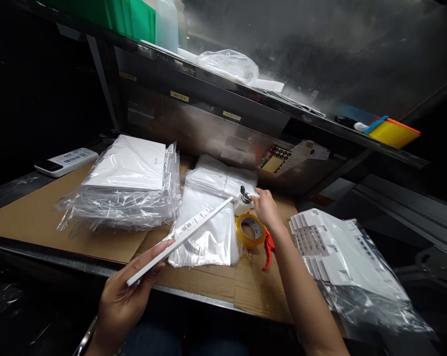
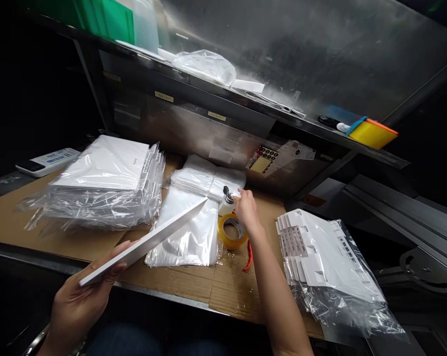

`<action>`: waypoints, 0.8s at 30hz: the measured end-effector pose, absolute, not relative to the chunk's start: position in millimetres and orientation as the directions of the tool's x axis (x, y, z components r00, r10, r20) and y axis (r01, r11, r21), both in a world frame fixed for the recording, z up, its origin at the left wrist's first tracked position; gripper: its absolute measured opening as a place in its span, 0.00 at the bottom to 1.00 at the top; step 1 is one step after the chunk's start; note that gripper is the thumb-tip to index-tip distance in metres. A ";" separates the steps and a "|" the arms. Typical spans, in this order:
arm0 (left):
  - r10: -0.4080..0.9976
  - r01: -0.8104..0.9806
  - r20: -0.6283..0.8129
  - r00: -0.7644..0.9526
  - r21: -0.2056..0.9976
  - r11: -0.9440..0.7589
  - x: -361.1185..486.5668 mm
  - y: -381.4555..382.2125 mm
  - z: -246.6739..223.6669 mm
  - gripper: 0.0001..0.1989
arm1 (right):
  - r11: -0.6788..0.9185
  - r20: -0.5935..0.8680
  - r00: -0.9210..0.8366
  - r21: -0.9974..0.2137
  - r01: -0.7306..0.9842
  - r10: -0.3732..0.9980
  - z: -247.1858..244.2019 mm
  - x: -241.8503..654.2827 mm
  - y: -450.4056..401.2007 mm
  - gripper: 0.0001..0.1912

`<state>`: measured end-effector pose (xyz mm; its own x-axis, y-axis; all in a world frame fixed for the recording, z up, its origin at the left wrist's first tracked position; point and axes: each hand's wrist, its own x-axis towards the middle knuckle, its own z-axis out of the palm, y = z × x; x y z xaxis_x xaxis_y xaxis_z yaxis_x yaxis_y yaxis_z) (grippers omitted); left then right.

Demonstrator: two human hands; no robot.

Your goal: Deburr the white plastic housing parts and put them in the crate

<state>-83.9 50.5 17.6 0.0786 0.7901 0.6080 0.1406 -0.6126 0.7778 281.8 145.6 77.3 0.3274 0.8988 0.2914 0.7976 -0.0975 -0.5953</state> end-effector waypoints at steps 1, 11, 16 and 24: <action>0.782 0.146 0.619 0.074 0.769 -0.622 -82.9 50.2 20.5 0.22 | -0.102 0.295 0.305 -0.547 0.831 0.905 75.6 282.4 149.5 0.21; 0.715 0.188 0.694 0.085 0.693 -0.695 -77.9 47.7 28.8 0.22 | -0.070 0.334 0.174 -0.302 0.951 0.926 80.2 287.7 160.6 0.09; 0.728 0.195 0.682 0.068 0.707 -0.680 -75.9 41.6 29.7 0.22 | -0.078 0.400 0.255 -0.408 0.910 0.880 82.0 282.8 156.5 0.07; 0.641 0.238 0.758 0.121 0.604 -0.760 -70.0 39.8 32.1 0.25 | 0.365 0.651 0.236 -0.647 0.670 0.721 112.9 164.4 37.1 0.07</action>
